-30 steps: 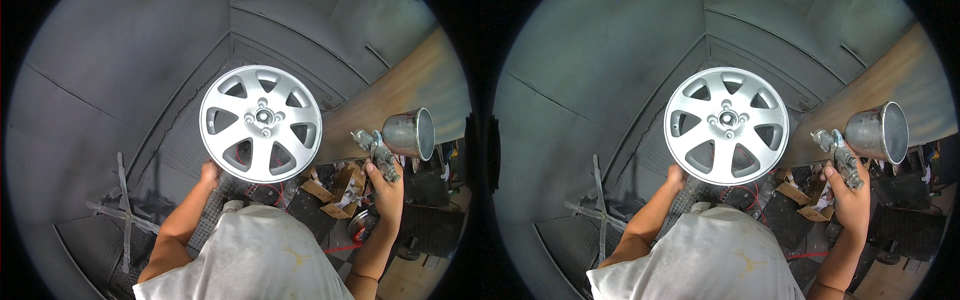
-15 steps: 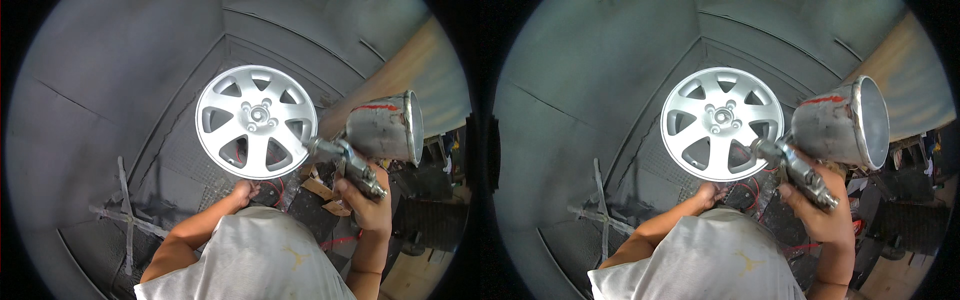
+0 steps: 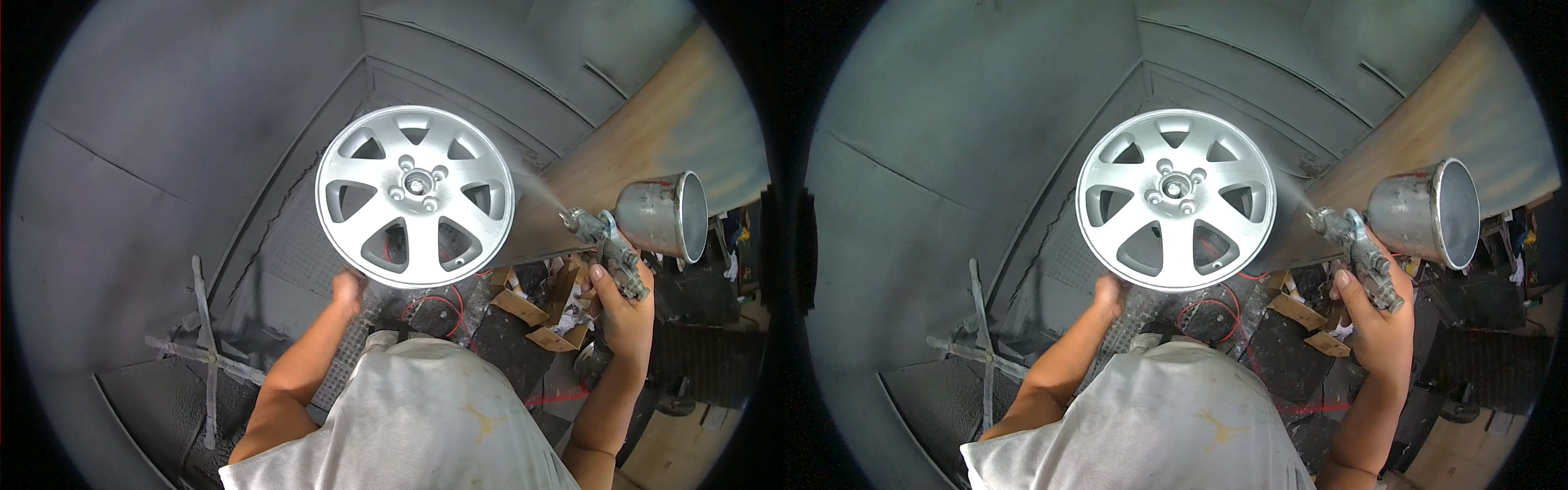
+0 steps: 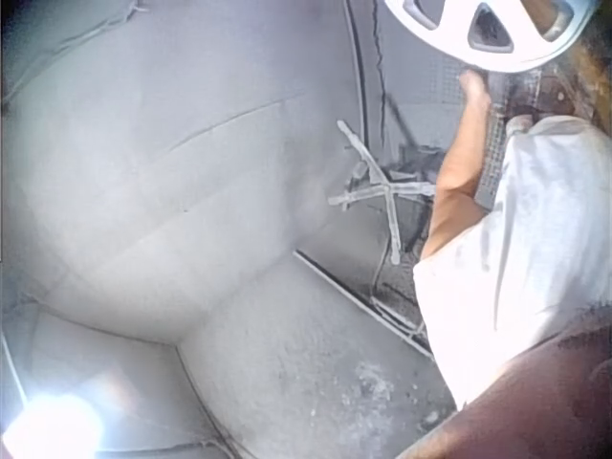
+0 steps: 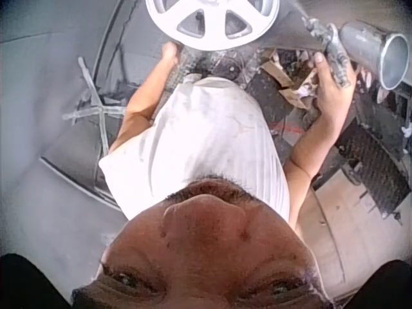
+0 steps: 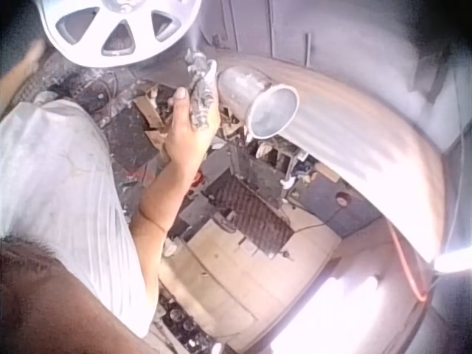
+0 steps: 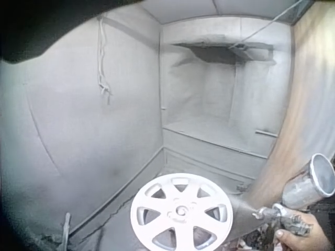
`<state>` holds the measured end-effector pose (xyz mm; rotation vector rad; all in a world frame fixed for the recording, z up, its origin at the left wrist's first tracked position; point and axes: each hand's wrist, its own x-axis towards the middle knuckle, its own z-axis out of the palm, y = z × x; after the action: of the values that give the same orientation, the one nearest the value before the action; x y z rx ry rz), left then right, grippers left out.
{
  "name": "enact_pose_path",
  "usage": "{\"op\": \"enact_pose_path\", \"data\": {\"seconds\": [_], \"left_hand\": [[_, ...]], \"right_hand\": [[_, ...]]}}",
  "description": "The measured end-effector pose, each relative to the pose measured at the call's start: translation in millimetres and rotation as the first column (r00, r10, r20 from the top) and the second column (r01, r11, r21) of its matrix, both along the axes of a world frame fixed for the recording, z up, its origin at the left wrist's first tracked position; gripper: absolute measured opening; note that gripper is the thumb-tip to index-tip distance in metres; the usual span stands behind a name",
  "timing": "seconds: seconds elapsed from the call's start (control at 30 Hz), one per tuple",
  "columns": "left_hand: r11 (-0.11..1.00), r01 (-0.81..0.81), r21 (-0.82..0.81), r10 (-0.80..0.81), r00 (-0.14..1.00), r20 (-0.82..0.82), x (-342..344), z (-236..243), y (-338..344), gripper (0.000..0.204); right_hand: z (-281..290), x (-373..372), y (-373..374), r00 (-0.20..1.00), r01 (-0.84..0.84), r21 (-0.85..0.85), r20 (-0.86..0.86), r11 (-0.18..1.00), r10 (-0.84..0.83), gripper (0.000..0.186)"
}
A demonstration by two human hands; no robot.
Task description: The recorder prepares silver paint and uses a spray gun to paint a car rim.
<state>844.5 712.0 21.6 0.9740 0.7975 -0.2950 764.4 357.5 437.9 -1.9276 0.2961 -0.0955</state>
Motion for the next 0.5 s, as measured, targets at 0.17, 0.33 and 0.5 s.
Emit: {"op": "enact_pose_path", "data": {"seconds": [0.17,0.33,0.5], "left_hand": [[0.969,0.249,-0.003,-0.248,0.963,-0.104,10,44,-12,0.027],[0.952,0.285,-0.115,-0.300,0.942,-0.152,-26,26,-51,0.027],[0.877,0.420,-0.233,-0.466,0.862,-0.199,-45,45,-90,0.038]], "right_hand": [[-16,-1,-8,0.998,0.042,-0.037,0.049,0.998,-0.040,0.052],[6,-2,25,0.997,-0.039,0.103,-0.066,0.994,0.045,0.055],[15,-7,35,0.943,-0.274,0.284,-0.106,0.919,0.314,0.055]]}}
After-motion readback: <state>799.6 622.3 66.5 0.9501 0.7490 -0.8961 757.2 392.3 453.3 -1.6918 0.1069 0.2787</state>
